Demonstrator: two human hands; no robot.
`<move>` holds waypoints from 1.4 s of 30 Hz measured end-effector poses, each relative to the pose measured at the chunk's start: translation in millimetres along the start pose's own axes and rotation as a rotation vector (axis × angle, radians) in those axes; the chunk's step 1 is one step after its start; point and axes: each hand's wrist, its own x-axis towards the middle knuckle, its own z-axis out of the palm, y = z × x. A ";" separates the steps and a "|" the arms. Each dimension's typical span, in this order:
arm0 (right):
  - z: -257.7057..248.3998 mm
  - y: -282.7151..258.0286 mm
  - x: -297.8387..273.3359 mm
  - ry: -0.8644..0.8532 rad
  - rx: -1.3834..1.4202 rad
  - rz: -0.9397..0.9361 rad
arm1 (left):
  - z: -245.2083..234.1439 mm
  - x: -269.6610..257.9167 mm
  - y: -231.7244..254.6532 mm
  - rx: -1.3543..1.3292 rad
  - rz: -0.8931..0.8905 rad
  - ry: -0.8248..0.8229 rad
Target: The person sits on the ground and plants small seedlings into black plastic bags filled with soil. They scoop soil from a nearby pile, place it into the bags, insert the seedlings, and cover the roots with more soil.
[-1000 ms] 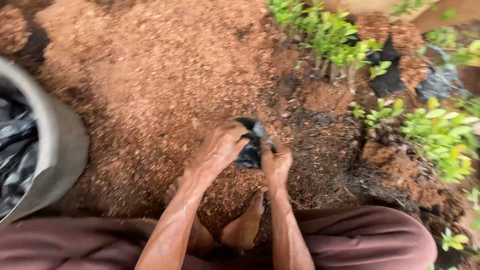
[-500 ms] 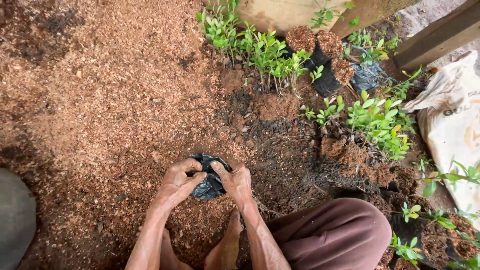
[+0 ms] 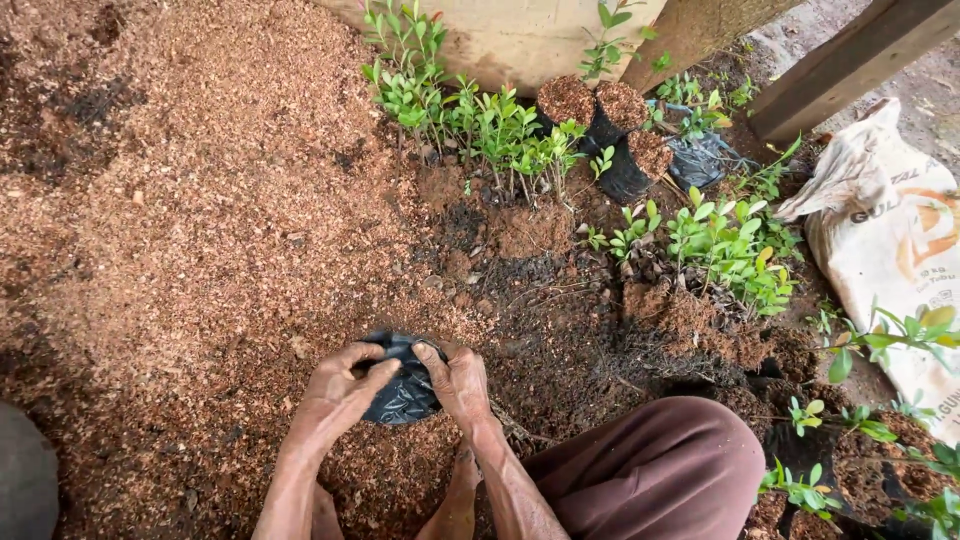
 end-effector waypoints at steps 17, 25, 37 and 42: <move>9.2 9.6 0.0 0.023 -0.144 -0.174 | 5.7 6.6 -13.6 -0.218 -0.136 0.255; 14.8 -4.4 -9.8 0.233 -0.192 -0.053 | -0.6 11.3 -28.2 -0.164 0.392 0.375; 20.1 1.7 -9.0 -0.085 0.442 -0.256 | 28.2 29.1 -79.7 -0.388 0.465 -0.014; 13.6 -21.0 -17.1 0.112 0.067 0.007 | 32.0 8.9 -38.9 0.152 0.417 0.402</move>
